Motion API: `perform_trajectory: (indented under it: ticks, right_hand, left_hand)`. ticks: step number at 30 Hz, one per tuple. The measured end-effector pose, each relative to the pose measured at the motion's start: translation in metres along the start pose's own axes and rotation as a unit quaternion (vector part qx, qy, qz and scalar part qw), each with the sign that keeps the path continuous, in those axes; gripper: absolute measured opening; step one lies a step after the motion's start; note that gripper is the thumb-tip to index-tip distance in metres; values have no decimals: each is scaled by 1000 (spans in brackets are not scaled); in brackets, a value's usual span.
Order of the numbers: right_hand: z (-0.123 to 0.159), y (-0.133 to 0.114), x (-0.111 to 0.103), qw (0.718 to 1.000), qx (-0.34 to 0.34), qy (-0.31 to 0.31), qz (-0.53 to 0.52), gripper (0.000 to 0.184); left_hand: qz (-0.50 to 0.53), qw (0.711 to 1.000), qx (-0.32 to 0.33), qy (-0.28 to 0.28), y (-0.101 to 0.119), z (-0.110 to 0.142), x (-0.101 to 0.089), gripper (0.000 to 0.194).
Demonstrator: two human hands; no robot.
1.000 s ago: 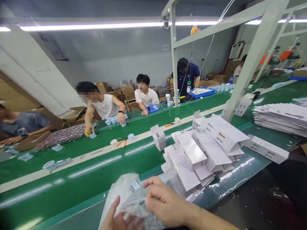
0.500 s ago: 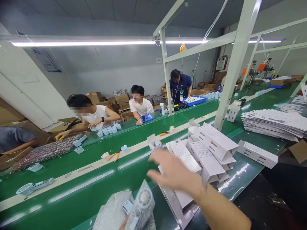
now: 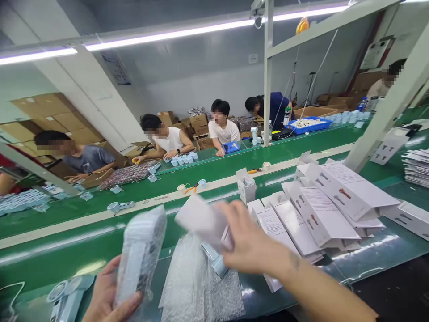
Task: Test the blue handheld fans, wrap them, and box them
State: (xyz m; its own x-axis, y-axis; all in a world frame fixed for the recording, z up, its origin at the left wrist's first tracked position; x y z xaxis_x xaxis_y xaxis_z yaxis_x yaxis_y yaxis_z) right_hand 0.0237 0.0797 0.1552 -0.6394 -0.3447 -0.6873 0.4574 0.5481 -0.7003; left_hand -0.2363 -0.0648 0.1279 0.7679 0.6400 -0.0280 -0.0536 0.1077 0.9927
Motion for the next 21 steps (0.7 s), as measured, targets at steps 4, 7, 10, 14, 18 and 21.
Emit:
perform_trajectory:
  ticks: [4, 7, 10, 14, 18, 21]
  right_hand:
    - [26, -2, 129, 989, -65, -105, -80, 87]
    - [40, 22, 195, 979, -36, -151, -131, 94]
    - [45, 33, 225, 978, -39, -163, -127, 92]
    - [48, 36, 239, 981, -42, -149, -114, 90]
    - [56, 32, 251, 981, -80, -144, -103, 89]
    - [63, 35, 254, 983, -102, -115, -97, 91]
  left_hand:
    - [-18, 999, 33, -3, 13, 18, -5, 83]
    - [-108, 988, 56, -94, 3, 28, -3, 53]
    - [-280, 938, 106, -173, -8, 35, -12, 34]
    - [-507, 822, 159, -205, -10, 47, -16, 36]
    - [-674, 692, 140, -216, 3, 57, 23, 37]
    - [-721, 621, 124, -281, 15, 58, 65, 31]
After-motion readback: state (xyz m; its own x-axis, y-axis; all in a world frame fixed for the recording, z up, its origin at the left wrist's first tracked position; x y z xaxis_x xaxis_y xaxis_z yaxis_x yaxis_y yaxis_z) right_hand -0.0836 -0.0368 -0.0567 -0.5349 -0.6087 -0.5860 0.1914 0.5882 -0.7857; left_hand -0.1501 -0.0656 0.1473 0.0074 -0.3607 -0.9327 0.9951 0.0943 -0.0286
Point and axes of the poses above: each hand's wrist, its own z-axis away from the middle knuckle, its own x-axis out of the palm, y = z × x, the point moved 7 cm from there along -z, towards the middle knuckle, and after that the axes turned 1 degree about y, right-handed, at the moved point
